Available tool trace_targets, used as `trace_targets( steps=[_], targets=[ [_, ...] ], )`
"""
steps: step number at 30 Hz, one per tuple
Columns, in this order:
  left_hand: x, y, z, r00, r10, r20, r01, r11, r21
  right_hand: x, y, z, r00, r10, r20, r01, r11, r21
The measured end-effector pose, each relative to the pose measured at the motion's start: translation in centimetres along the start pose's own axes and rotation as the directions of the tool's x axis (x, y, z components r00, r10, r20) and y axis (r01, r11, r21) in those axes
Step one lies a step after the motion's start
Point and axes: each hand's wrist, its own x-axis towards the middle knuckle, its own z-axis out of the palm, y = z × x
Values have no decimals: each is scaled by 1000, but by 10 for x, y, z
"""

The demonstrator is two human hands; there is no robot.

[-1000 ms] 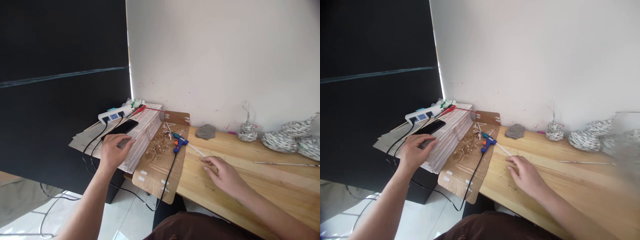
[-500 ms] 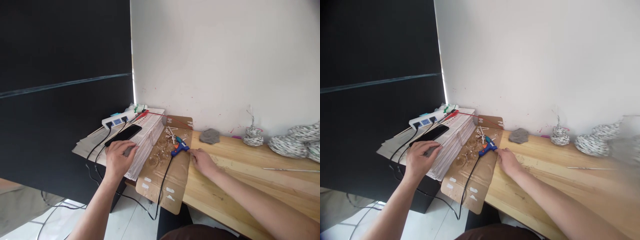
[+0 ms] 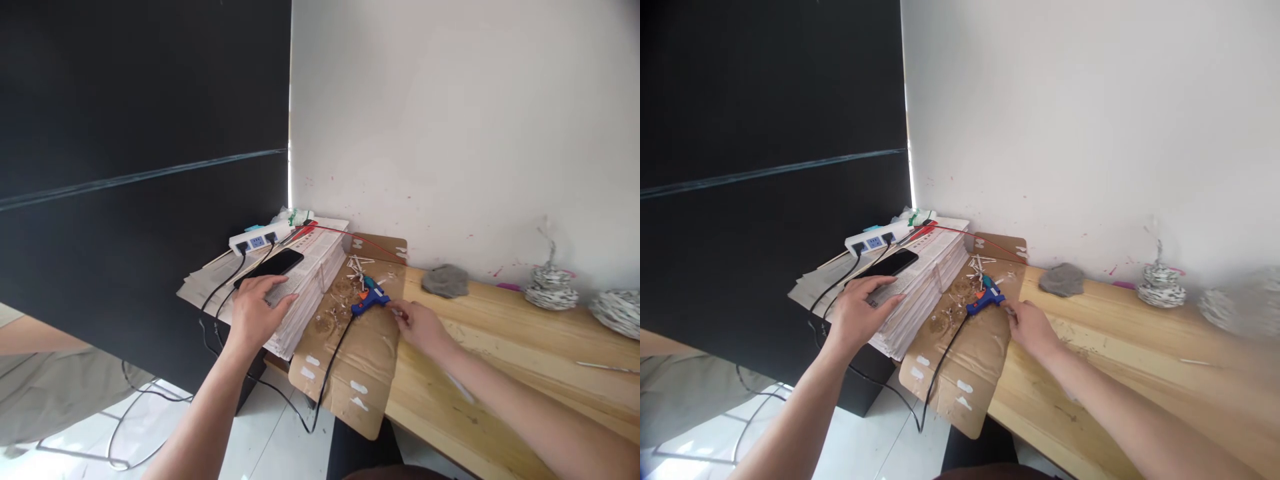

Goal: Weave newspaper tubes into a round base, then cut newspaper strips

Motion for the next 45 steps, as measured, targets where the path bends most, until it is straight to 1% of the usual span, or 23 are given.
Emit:
trace_targets(
  steps=[2, 6, 8, 10, 14, 17, 19, 21, 23, 24, 26, 29, 30, 34, 36, 38, 40, 42, 45],
  targets=[
    [2, 1, -4, 1000, -3, 28, 2, 999, 34, 2, 3, -1, 1000, -10, -7, 10, 1000, 21],
    [7, 5, -13, 993, -39, 112, 29, 996, 85, 0, 7, -5, 995, -89, -52, 91, 995, 39],
    [8, 8, -18, 983, -84, 161, 62, 989, 135, -2, 4, -9, 994, -82, -74, 87, 994, 66],
    [9, 11, -24, 974, -114, 197, 74, 977, 199, -4, -2, -14, 995, -67, -68, 74, 993, 97],
    [7, 16, -36, 973, -116, 201, 48, 948, 313, -10, -15, -19, 996, -88, 0, 86, 981, 173],
    [3, 16, -44, 978, -97, 184, 20, 924, 381, -13, -25, -16, 997, -57, 56, 39, 959, 281],
    [2, 14, -48, 980, -108, 170, 32, 916, 399, -11, -33, -14, 989, -30, 146, -36, 903, 428],
    [2, 11, -50, 979, -145, 141, 80, 918, 389, -7, -44, -15, 969, -29, 246, -121, 812, 570],
    [3, 6, -50, 979, -183, 91, 140, 925, 353, 1, -58, -20, 949, -43, 311, -180, 738, 651],
    [5, 5, -50, 977, -200, 71, 167, 931, 324, 6, -65, -23, 940, -49, 337, -201, 718, 667],
    [8, 2, -50, 969, -241, 54, 221, 944, 246, 17, -78, -30, 931, -70, 358, -199, 725, 659],
    [10, -1, -52, 950, -305, 72, 296, 948, 116, 38, -88, -36, 947, -100, 305, -114, 785, 609],
    [10, -4, -53, 942, -325, 83, 319, 945, 79, 46, -90, -36, 952, -94, 291, -104, 795, 598],
    [7, -18, -57, 919, -360, 163, 373, 926, -54, 80, -87, -38, 962, -8, 273, -149, 822, 549],
    [4, -24, -58, 919, -352, 175, 371, 924, -88, 97, -85, -40, 968, 23, 250, -147, 859, 490],
    [2, -26, -57, 930, -340, 139, 352, 933, -69, 113, -83, -43, 971, 29, 238, -122, 913, 389],
    [0, -25, -55, 946, -317, 62, 319, 948, -21, 128, -82, -45, 976, 15, 216, -75, 959, 272],
    [-1, -22, -51, 956, -293, -21, 294, 956, 12, 141, -81, -48, 984, -2, 177, -31, 982, 186],
    [-2, -21, -45, 949, -297, -106, 302, 953, 33, 161, -80, -53, 994, -13, 109, -1, 992, 126]
  ],
)
